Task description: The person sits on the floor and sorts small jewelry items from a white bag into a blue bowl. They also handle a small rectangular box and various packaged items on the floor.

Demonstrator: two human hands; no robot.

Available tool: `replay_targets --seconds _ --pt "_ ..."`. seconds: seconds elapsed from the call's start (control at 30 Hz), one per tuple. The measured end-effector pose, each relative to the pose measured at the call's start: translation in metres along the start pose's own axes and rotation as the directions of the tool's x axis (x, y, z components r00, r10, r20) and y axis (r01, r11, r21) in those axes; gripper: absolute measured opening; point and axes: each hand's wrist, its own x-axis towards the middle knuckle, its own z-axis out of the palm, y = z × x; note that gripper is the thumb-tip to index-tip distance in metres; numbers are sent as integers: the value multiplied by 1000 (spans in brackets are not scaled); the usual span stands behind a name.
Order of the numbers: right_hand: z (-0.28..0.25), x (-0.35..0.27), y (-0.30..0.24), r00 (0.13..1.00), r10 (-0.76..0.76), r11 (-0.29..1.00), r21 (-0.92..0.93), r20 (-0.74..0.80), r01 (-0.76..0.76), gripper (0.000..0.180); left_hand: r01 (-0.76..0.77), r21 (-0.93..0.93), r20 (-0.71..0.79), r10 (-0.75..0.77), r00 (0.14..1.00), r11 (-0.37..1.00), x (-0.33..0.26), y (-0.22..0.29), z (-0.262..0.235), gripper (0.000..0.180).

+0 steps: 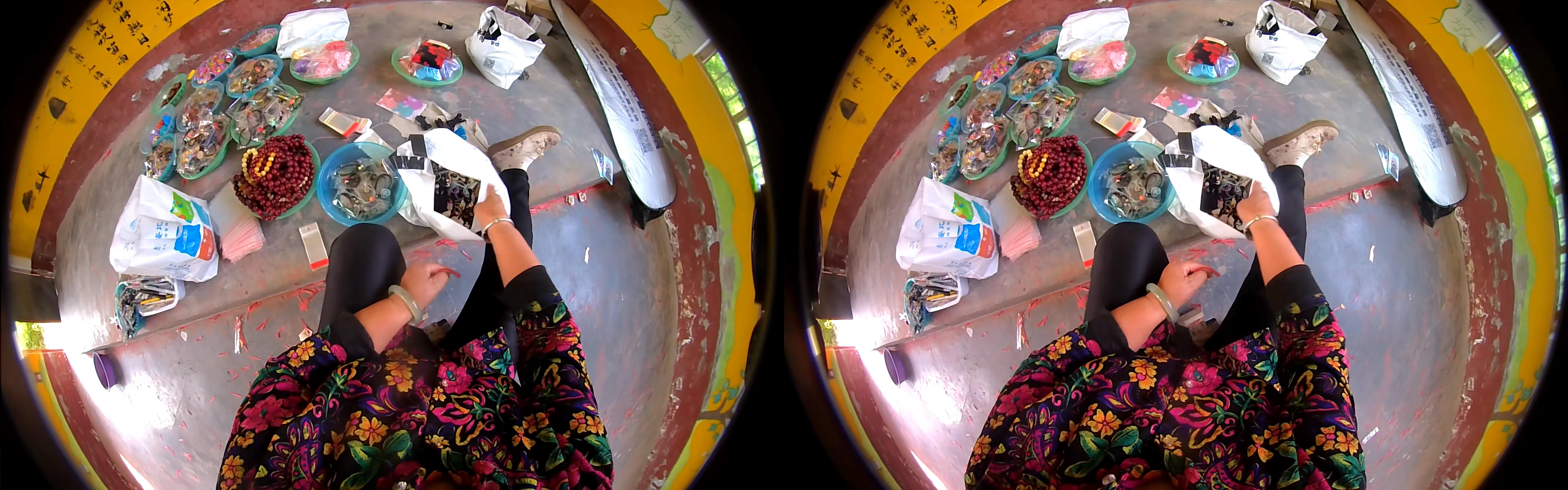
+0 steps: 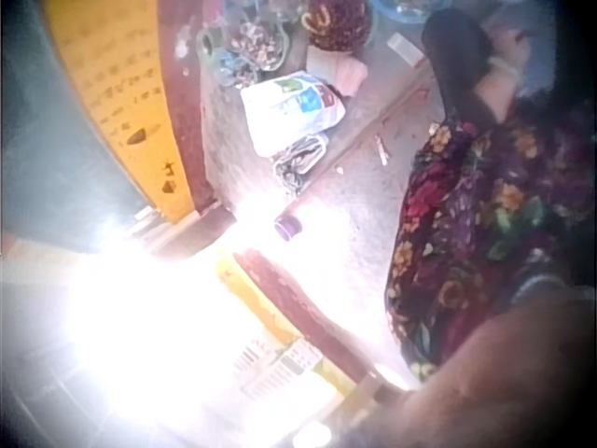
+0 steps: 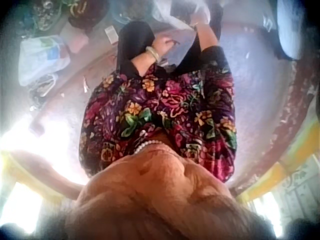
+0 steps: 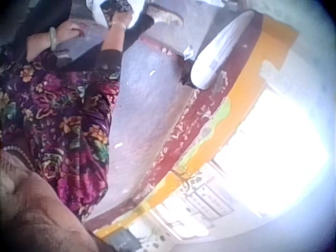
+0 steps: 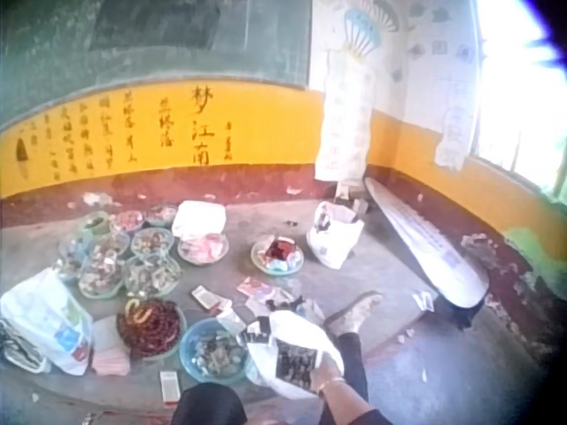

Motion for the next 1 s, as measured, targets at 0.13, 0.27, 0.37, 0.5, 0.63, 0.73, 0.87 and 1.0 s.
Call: replay_targets --seconds 0.13,0.27,0.37,0.5,0.63,0.73,0.87,1.0 --pt "-11 0 5 959 18 998 65 -282 0 64 -23 -42 3 23 1000 999 3 7 -3 21" --pt "-2 12 11 949 -141 988 27 -282 155 54 24 -165 33 -19 999 986 2 5 2 21" --pt "-1 27 -8 953 -270 949 -129 139 287 31 34 -192 43 -26 999 981 2 7 2 22" --pt "31 64 -13 933 -141 964 -169 331 206 27 36 -138 59 -28 998 990 4 9 0 21" --pt "78 96 11 952 -54 994 104 301 23 28 81 -145 96 -67 993 986 3 14 0 22" --pt "105 119 29 958 31 942 312 284 -123 30 68 -138 114 -52 992 988 4 21 0 22" --pt "83 94 -20 965 20 999 -48 263 -8 27 150 -70 107 -142 984 986 5 8 3 22" --pt "75 101 -7 926 119 974 140 358 -179 23 139 -46 118 -133 984 989 9 16 0 22"
